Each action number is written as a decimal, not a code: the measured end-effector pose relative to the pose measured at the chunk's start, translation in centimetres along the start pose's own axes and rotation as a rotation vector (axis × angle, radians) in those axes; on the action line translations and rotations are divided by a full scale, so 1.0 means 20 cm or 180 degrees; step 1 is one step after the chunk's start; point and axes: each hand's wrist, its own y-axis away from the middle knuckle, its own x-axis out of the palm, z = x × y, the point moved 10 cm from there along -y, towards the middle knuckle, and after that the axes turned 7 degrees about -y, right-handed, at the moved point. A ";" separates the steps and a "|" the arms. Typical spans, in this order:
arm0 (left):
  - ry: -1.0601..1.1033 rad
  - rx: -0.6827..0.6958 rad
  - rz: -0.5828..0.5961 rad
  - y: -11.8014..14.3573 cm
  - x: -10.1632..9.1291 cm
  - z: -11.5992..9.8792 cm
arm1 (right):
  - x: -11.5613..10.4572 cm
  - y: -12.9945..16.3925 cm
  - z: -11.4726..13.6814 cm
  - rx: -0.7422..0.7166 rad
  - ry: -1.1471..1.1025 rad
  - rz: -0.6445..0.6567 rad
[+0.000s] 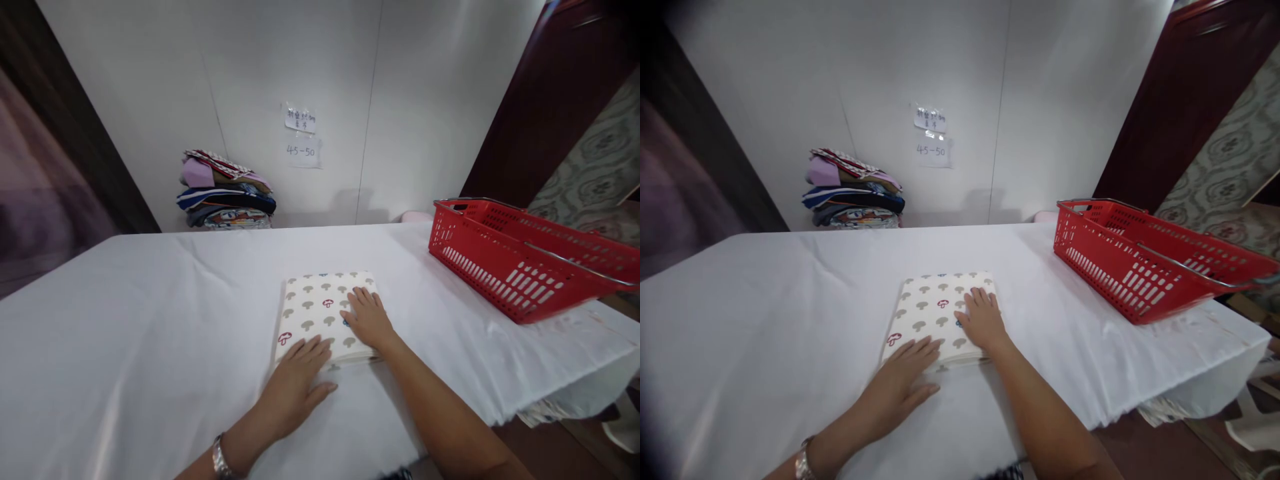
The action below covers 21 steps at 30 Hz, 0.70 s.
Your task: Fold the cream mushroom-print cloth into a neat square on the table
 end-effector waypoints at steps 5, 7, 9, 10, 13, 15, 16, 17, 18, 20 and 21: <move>0.0021 -0.0444 -0.0428 -0.25 -0.17 0.16 | 0.00 -0.01 0.00 -0.0033 0.0001 -0.0045; -0.0264 -0.0865 -0.0399 -0.33 -0.14 0.30 | 0.00 -0.01 0.00 -0.0037 -0.0007 -0.0057; -0.0441 -0.1426 -0.0154 -0.35 -0.04 0.46 | 0.00 0.00 0.00 -0.0056 -0.0030 -0.0042; -0.0409 -0.1636 -0.0032 -0.34 0.02 0.51 | 0.00 0.00 0.00 -0.0070 -0.0042 -0.0030; -0.0320 -0.1769 0.0074 -0.30 0.13 0.57 | 0.01 0.00 0.00 -0.0110 -0.0075 -0.0015; -0.0321 -0.1731 0.0031 -0.28 0.14 0.57 | 0.01 0.00 0.00 -0.0092 -0.0093 0.0007; -0.0328 -0.1714 0.0017 -0.28 0.14 0.57 | 0.01 0.00 0.01 -0.0071 -0.0108 0.0059; -0.0339 -0.1698 0.0003 -0.28 0.14 0.56 | 0.00 -0.01 0.01 -0.0023 -0.0125 0.0139; -0.0351 -0.1682 -0.0015 -0.28 0.14 0.56 | 0.00 -0.03 0.02 0.0041 -0.0141 0.0222; -0.0378 -0.1661 -0.0068 -0.29 0.13 0.56 | -0.04 -0.08 0.04 0.0119 -0.0157 0.0285; -0.0390 -0.1662 -0.0090 -0.29 0.12 0.56 | -0.07 -0.12 0.06 0.0119 -0.0153 0.0229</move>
